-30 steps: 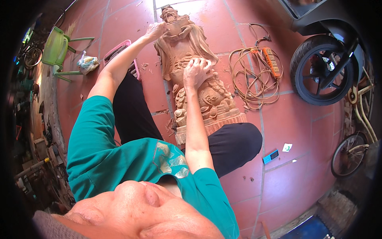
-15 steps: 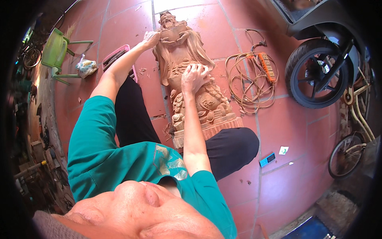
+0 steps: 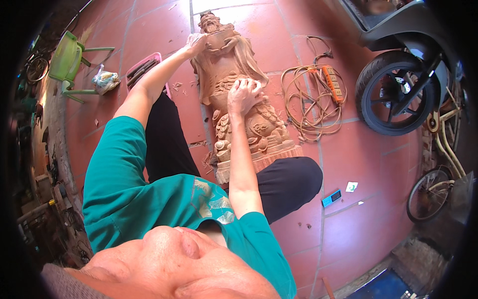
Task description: The person is carving a wooden sculpture using a rotary tool. They are seated on the floor, holding the tool with both hands and carefully shaping the details of the sculpture.
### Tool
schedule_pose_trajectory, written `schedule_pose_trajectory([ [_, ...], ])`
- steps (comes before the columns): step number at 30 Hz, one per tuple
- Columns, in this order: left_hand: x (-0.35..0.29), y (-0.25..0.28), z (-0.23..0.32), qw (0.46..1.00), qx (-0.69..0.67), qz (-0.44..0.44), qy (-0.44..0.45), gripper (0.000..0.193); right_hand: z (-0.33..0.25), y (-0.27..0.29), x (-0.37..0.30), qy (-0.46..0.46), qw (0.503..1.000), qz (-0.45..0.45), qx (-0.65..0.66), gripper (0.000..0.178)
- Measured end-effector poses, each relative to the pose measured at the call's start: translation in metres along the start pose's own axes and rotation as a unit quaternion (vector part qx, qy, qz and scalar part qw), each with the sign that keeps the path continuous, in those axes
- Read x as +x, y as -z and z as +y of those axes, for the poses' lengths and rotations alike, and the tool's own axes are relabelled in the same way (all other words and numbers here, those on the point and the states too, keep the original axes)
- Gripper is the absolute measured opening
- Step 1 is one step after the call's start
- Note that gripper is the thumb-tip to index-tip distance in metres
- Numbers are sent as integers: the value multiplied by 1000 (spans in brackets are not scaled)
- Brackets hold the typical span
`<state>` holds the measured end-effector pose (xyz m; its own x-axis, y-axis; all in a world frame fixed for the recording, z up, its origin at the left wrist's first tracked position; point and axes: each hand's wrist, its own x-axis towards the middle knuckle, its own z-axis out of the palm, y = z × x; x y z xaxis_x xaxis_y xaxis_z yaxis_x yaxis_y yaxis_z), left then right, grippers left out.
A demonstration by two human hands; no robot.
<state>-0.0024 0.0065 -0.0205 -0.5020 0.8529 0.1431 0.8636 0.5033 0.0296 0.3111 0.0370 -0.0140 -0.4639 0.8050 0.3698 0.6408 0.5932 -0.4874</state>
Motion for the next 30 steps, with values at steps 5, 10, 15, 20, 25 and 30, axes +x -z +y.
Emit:
schedule_pose_trajectory([
  [5,-5,0,15,997,-49,66,9,15,3,-5,1,5,1000,-1,21,16],
  [10,0,-4,-1,997,-69,-23,31,23,12,-5,4,13,999,17,28,15],
  [15,-4,-16,-44,969,-123,-83,195,28,-5,-5,-1,6,1000,11,24,15],
  [20,0,-25,-21,982,-172,-5,74,21,5,-1,-1,5,1000,3,-3,16],
  [25,-1,-15,-17,996,-78,4,51,16,-2,1,0,1,1000,3,28,16],
  [30,2,-6,0,992,-52,-91,69,22,6,1,4,2,1000,4,16,14],
])
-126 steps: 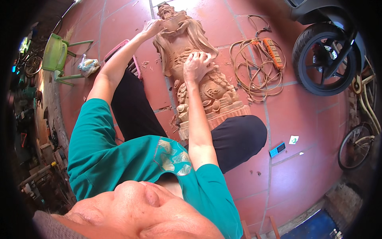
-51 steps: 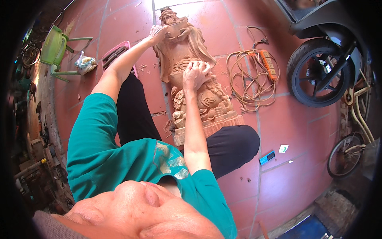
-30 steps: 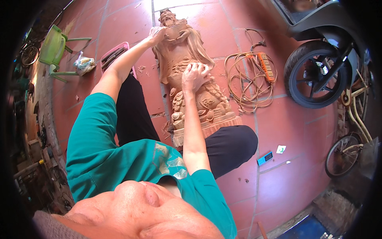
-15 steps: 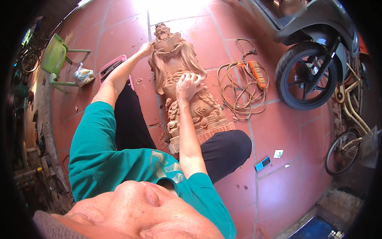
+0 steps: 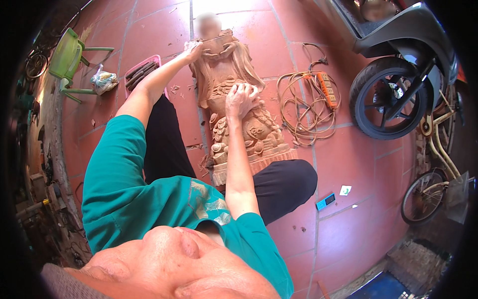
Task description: The person is carving a wooden sculpture using a rotary tool. They are seated on the floor, holding the tool with both hands and carefully shaping the details of the sculpture.
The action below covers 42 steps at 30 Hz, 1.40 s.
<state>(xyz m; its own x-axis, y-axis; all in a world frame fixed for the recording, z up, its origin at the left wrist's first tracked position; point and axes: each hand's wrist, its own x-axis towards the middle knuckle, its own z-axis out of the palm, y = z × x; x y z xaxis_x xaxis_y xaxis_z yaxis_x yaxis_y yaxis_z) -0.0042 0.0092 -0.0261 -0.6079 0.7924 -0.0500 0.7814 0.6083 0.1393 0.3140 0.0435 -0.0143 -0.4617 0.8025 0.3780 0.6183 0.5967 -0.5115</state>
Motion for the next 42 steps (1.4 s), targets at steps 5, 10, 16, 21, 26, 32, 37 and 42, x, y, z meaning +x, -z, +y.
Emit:
schedule_pose_trajectory([
  [5,3,-4,-28,990,-85,35,110,27,-5,-9,1,0,1000,11,1,13],
  [10,12,-6,-20,976,-166,117,76,21,-4,-4,-1,0,1000,11,-20,16],
  [16,2,-17,-16,988,-90,120,24,19,-6,0,-3,-5,1000,-17,-9,19],
  [21,6,-7,-30,994,-93,30,53,19,-8,0,-2,10,1000,-2,-16,16],
  [26,13,-9,-15,973,-179,125,79,21,-2,-1,0,7,999,3,-34,16],
  [32,12,-5,-2,990,-123,43,51,19,2,-5,0,-3,999,24,-38,16],
  [37,10,-2,-21,981,-162,47,98,14,-7,1,-3,5,1000,3,-23,15],
  [42,17,-12,-14,978,-97,138,125,15,-11,-1,-3,10,1000,12,-18,14],
])
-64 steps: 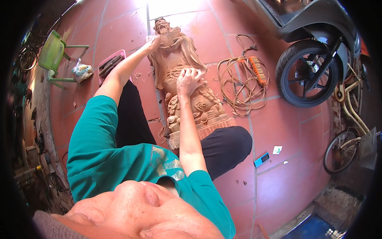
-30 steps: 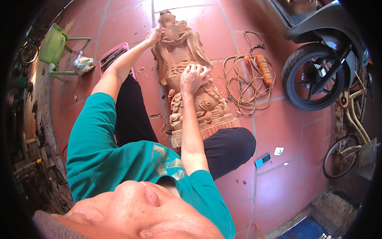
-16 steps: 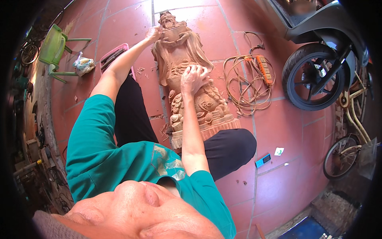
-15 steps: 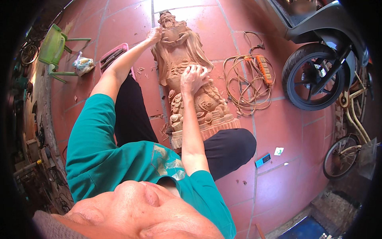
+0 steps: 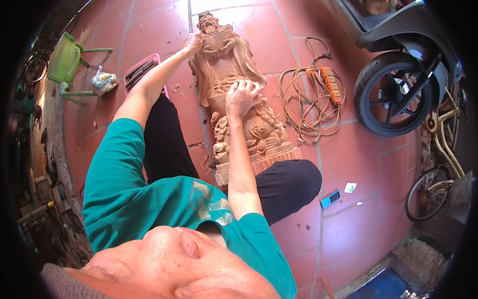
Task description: The person is carving a wooden sculpture using a rotary tool. They are seated on the floor, holding the tool with both hands and carefully shaping the details of the sculpture.
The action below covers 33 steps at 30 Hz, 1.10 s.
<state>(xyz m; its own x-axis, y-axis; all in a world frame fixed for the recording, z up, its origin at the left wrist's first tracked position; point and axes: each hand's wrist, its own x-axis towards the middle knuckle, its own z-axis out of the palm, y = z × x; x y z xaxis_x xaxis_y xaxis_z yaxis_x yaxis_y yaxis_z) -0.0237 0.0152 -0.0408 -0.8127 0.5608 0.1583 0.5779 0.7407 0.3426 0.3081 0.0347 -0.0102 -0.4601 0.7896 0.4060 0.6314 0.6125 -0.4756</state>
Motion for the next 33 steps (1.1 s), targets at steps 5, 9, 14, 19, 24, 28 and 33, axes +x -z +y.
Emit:
schedule_pose_trajectory([
  [5,-8,-2,10,995,-13,-83,-54,12,5,4,0,-1,1000,-3,-20,15],
  [9,3,5,1,992,-54,-115,-13,16,2,3,1,-5,1000,-8,-4,16],
  [14,2,-4,10,999,-36,1,-14,17,3,0,1,-3,1000,-16,-8,17],
  [19,-5,8,-3,993,5,-82,-84,18,-7,4,-2,-4,1000,-19,-3,17],
  [24,8,25,18,987,-69,-143,-3,15,7,3,2,1,1000,-4,-8,17],
  [28,3,4,10,999,-41,-1,-8,17,-1,1,1,-5,1000,-12,1,16],
  [33,3,-3,11,991,-4,-98,-87,15,4,1,1,0,1000,-5,-5,16],
])
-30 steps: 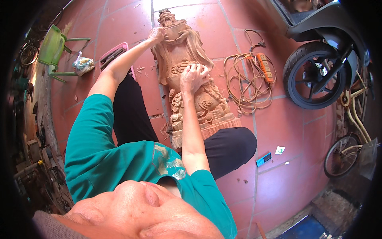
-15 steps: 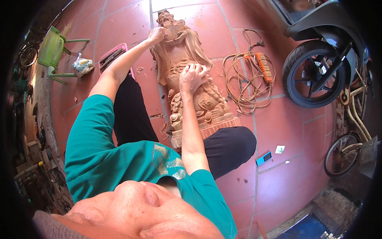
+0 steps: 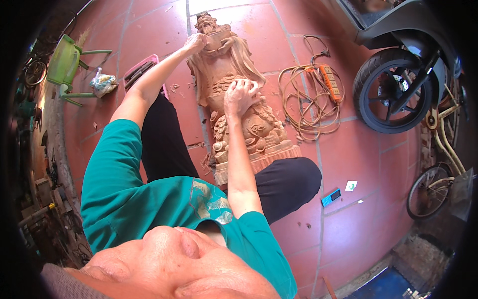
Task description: The person is carving a wooden sculpture using a rotary tool. They are seated on the floor, holding the tool with both hands and carefully shaping the details of the sculpture.
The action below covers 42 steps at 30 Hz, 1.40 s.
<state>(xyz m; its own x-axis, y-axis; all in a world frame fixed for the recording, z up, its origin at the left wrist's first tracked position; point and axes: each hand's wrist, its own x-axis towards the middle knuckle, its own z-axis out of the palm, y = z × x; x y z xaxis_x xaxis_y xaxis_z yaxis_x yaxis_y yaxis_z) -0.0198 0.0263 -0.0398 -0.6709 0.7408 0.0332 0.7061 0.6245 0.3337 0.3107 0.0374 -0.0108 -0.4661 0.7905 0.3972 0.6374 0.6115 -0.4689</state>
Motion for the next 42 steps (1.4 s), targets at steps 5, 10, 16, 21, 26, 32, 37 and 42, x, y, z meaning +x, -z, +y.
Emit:
schedule_pose_trajectory([
  [5,-2,23,5,993,-101,-21,64,13,-2,0,1,-1,1000,13,12,16],
  [10,8,-8,8,995,-4,88,50,20,2,-2,1,4,1000,9,5,16],
  [16,0,12,-6,999,-27,-42,-3,19,-5,3,-2,-6,1000,-20,1,17],
  [21,6,11,-3,993,-80,65,48,18,-4,0,1,-2,1000,-4,8,17],
  [26,4,-7,17,995,-29,93,23,16,2,-6,0,-5,1000,23,13,12],
  [32,-11,15,14,990,-81,-108,32,12,-1,1,1,0,1000,-1,-7,17],
  [37,6,13,3,993,-67,77,51,19,-1,1,1,-4,1000,-13,10,18],
  [42,7,-7,9,993,17,118,18,18,-2,-3,-2,-4,1000,-6,-1,17],
])
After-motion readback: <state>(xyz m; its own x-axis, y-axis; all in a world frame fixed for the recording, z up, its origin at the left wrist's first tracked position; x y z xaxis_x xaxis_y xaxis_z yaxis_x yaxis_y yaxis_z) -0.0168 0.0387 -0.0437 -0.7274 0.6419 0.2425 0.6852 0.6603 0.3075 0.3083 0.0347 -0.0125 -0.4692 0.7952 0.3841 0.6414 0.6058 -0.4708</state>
